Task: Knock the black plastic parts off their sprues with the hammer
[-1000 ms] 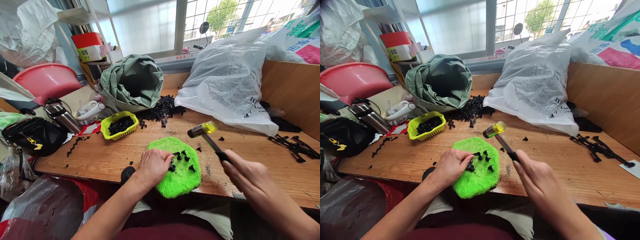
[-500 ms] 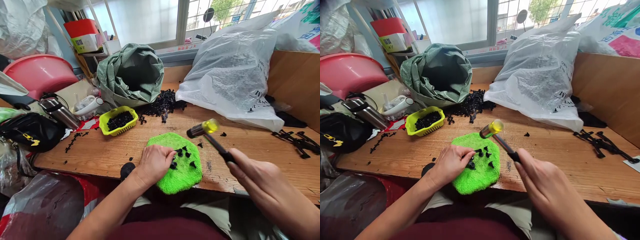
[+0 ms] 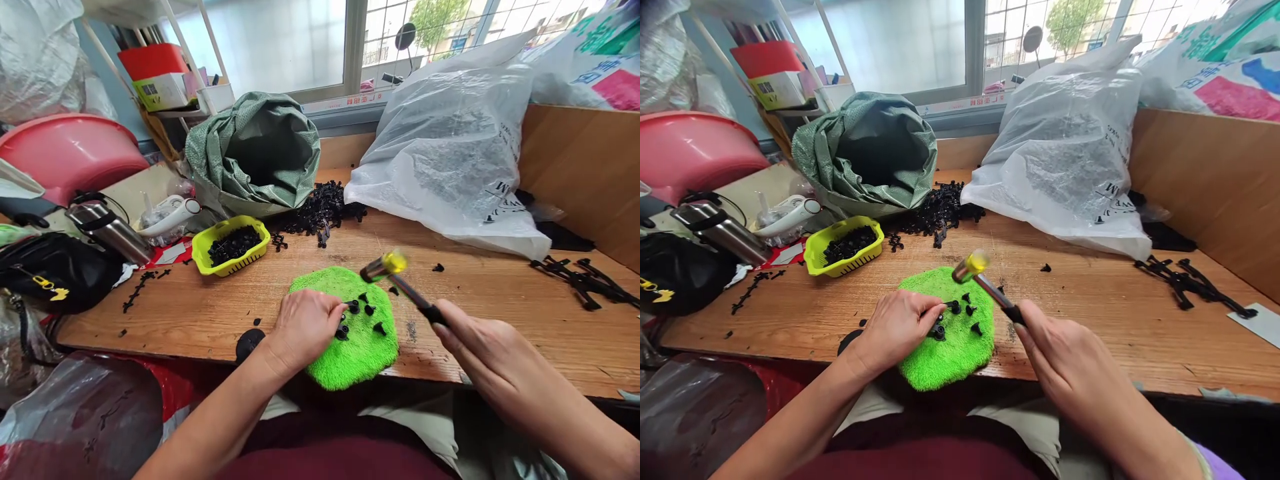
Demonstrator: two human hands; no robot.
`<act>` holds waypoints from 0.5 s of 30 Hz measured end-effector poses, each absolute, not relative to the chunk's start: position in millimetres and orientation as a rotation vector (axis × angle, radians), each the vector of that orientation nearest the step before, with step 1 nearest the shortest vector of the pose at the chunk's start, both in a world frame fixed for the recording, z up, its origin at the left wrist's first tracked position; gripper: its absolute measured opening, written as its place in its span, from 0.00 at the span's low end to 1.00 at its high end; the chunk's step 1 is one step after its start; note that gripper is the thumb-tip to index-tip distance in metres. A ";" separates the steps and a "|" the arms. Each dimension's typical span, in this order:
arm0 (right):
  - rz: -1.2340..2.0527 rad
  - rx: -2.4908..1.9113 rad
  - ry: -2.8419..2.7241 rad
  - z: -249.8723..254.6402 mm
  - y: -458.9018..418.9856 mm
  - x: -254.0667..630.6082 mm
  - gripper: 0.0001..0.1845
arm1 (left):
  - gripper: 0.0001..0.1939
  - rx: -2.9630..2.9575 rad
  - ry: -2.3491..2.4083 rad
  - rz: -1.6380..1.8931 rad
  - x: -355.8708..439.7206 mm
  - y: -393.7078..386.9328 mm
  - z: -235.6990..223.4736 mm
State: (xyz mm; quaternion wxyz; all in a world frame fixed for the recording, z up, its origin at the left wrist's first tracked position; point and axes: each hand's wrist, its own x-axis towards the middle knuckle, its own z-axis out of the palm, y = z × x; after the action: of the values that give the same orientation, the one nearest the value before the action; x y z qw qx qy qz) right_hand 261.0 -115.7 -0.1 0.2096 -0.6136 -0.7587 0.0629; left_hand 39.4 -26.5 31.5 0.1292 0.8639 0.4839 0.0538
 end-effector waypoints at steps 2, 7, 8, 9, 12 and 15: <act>0.169 -1.742 -2.132 -3.1 -115.1 260.1 0.15 | 0.19 2.501 1.406 0.161 40.4 -27.6 31.8; 0.171 -1.733 -2.113 2.7 -112.4 261.8 0.21 | 0.18 2.263 1.299 0.449 28.5 -20.1 21.5; 0.174 -1.715 -2.084 5.0 -112.9 263.8 0.23 | 0.19 2.162 1.261 0.560 22.5 -16.3 18.7; 0.169 -1.699 -2.057 6.8 -113.9 266.3 0.24 | 0.19 2.051 1.231 0.667 15.7 -12.3 16.5; 0.156 -1.696 -2.042 6.9 -118.0 275.4 0.26 | 0.17 1.742 1.173 0.859 -4.3 -3.5 13.4; 0.169 -1.744 -2.102 0.0 -117.3 280.1 0.27 | 0.14 1.520 1.128 0.882 -14.0 -3.5 13.1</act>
State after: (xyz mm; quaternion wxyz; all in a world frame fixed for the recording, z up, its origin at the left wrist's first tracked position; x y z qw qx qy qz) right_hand 280.1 -117.3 0.0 0.2012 -0.6243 -0.7524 0.0605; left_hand -14.0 -3.5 13.1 0.5027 0.6294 0.4668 0.3651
